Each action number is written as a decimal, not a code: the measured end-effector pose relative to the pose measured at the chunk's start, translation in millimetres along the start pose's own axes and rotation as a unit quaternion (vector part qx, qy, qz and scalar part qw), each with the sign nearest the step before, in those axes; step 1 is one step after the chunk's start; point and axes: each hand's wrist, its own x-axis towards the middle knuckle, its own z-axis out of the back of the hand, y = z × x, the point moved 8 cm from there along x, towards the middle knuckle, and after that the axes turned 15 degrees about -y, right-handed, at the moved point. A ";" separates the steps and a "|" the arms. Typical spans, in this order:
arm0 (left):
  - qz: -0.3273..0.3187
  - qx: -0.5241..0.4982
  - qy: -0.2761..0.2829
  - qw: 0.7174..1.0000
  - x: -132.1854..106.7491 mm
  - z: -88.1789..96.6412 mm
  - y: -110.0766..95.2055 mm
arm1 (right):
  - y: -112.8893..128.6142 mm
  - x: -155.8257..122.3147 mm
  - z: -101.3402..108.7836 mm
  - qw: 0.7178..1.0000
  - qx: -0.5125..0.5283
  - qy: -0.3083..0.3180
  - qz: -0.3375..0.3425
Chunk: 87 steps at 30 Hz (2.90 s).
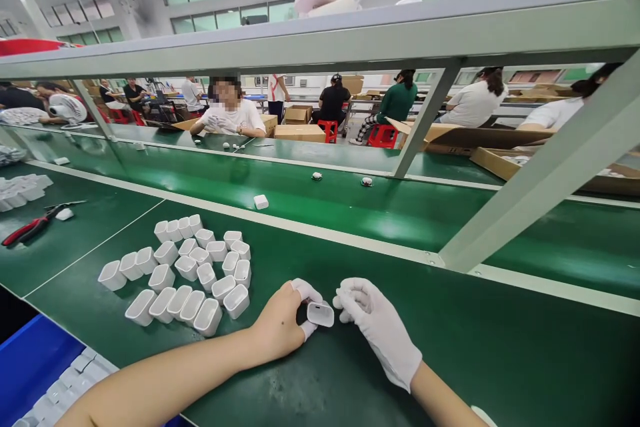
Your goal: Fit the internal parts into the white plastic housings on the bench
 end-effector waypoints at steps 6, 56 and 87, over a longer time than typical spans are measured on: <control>0.015 0.009 0.003 1.000 0.1 -0.6 2.3 | 8.4 -3.4 7.0 0.997 -0.022 -0.028 0.072; -0.212 -0.039 -0.117 0.969 -10.3 27.1 -44.6 | 6.2 -5.3 1.8 0.946 -0.243 -0.005 0.216; -0.346 -0.110 -0.172 0.916 -31.6 44.7 -74.6 | 6.4 -7.3 -17.4 0.844 -0.436 0.044 0.310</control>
